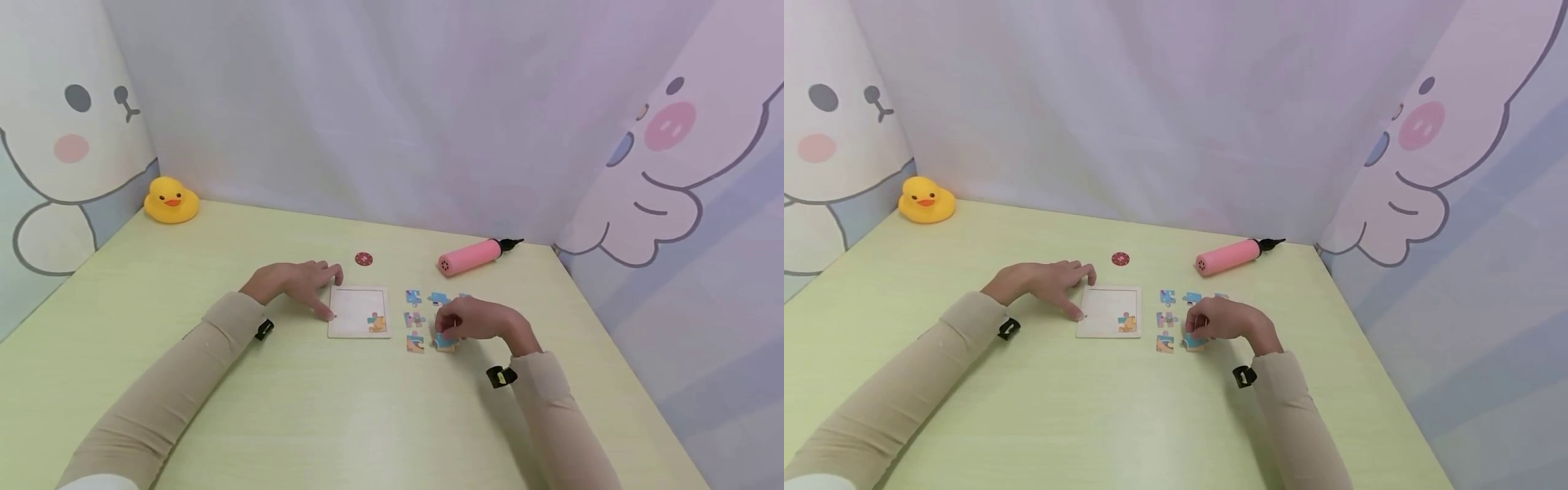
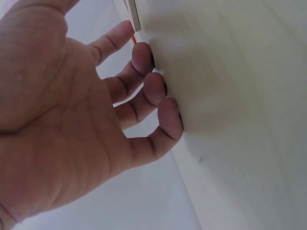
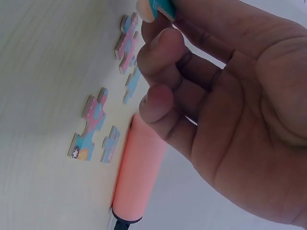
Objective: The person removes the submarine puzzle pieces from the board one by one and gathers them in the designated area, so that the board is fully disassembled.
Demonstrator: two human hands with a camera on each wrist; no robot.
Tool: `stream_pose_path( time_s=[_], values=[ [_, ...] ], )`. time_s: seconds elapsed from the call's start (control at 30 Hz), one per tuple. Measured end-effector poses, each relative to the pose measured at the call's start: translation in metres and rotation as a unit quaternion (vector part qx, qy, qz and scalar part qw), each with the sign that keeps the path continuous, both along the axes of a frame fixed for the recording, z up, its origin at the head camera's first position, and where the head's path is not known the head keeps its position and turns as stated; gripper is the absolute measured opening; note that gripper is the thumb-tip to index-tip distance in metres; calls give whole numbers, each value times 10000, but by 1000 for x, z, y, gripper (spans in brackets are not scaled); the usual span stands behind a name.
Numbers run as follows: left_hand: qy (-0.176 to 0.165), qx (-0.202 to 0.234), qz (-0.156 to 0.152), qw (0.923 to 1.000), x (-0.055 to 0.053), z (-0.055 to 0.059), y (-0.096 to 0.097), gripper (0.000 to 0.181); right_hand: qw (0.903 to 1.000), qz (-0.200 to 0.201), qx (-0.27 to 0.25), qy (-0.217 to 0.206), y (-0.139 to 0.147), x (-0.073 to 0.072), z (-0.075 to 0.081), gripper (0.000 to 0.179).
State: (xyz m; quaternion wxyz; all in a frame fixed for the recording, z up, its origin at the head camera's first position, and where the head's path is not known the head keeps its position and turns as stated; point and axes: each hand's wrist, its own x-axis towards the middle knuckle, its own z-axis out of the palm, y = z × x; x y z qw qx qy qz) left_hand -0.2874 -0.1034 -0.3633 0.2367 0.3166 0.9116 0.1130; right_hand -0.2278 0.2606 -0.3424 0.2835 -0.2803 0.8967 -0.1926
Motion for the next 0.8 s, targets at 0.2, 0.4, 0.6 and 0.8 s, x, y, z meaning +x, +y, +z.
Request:
stream_pose_path(
  time_s=[0.2, 0.4, 0.6, 0.8],
  values=[
    [-38, -32, 64, 10000, 0, -1, 0, 70, 10000, 23, -55, 26, 3, 0, -4, 9],
    [-8, -32, 103, 9999, 0, -1, 0, 70, 9998, 6, -112, 147, 4, -1, -7, 9],
    [19, -44, 88, 9999, -1, -2, -1, 70, 9995, 74, -158, 262, 4, -3, -8, 9],
    [24, -7, 65, 10000, 0, -2, -1, 70, 9994, 116, -172, 279, 3, -3, -9, 9]
  ],
)
